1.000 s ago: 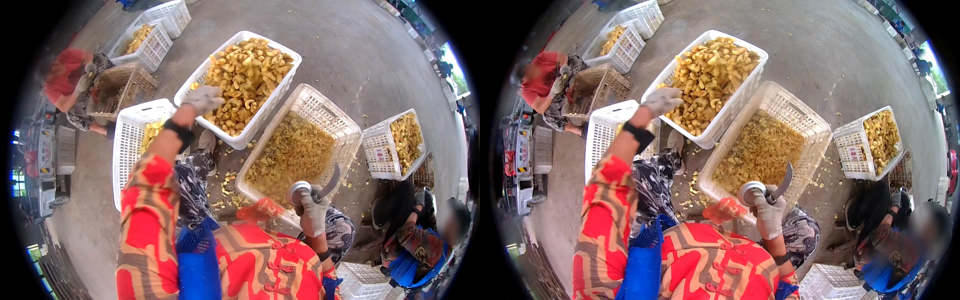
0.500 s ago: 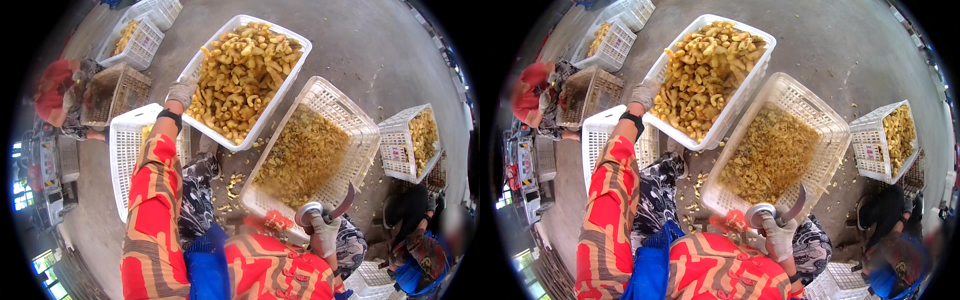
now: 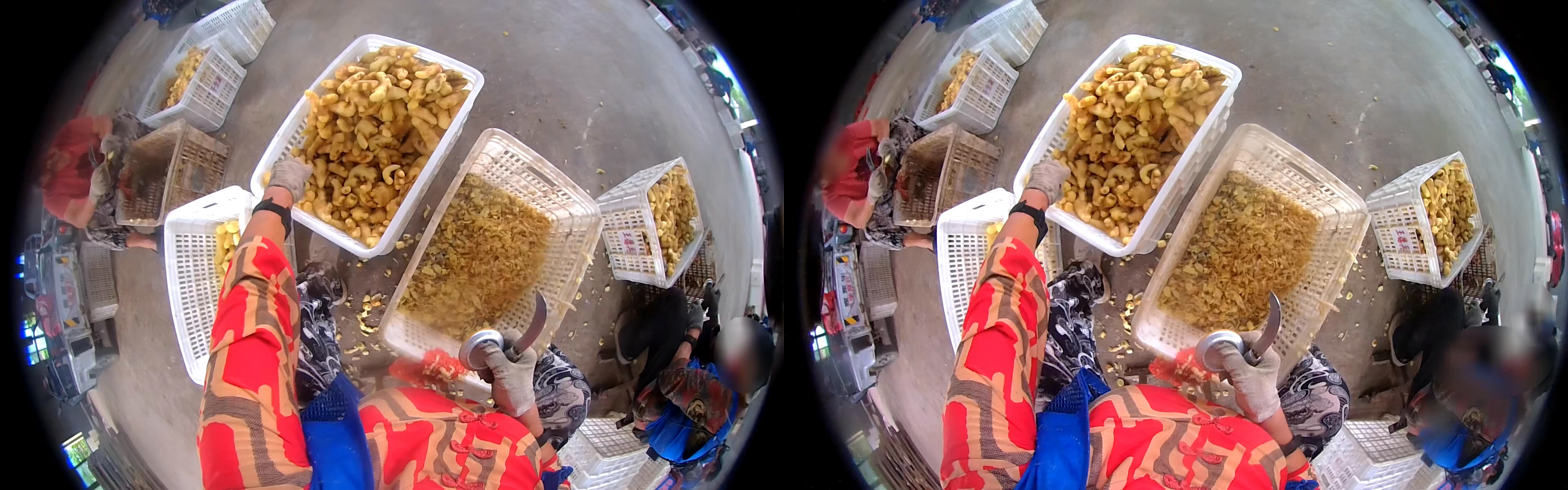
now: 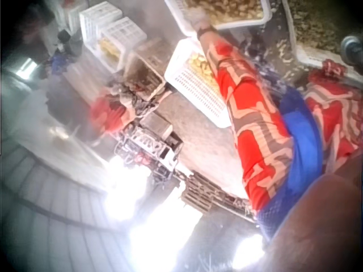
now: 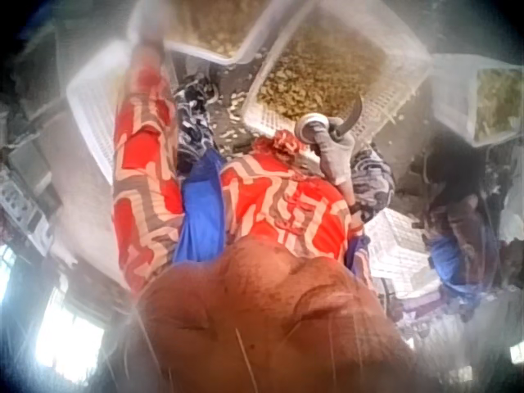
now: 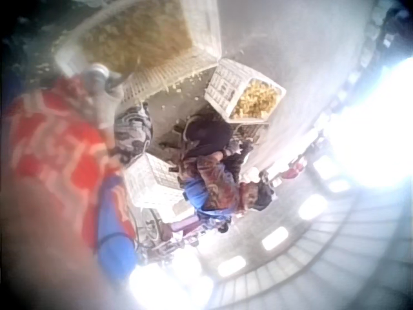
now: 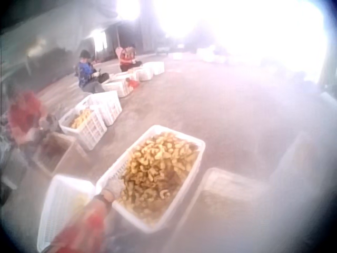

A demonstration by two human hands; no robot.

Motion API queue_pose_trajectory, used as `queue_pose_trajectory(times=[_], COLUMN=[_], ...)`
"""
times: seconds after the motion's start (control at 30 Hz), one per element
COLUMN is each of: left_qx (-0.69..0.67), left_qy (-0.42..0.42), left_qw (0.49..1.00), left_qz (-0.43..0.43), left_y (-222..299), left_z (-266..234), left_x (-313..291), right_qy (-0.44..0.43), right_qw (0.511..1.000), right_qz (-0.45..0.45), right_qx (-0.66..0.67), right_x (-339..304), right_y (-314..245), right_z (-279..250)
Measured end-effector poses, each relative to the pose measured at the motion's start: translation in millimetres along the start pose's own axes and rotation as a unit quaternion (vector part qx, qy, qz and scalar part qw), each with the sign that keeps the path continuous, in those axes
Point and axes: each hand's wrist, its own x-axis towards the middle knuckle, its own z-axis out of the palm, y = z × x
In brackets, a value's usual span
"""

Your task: The person is peeling and slicing pieces of ginger by hand using a curved blade peeler while sitting in an industrial workspace.

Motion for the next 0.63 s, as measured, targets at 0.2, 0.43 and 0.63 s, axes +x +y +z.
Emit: queue_pose_trajectory(times=[0.2, 0.43, 0.63], left_qx=[-0.675, -0.865, -0.902], left_qy=[0.055, -0.002, -0.057], left_qw=[0.733, 0.496, 0.389], left_qz=[-0.068, 0.078, 0.18], left_y=[-4.4, 72.6, 168.4], left_z=[-63.3, -166.5, -173.7], left_x=[-59.1, -194.1, -302.2], right_qy=[-0.031, -0.031, -0.107], right_qw=[0.999, 0.988, 0.962], right_qz=[-0.044, -0.113, -0.172], right_qx=[-0.01, 0.103, 0.18], right_x=[-10.8, -22.9, -41.0], right_y=[0.7, 5.6, 16.9], right_z=[-0.9, -5.7, -6.9])
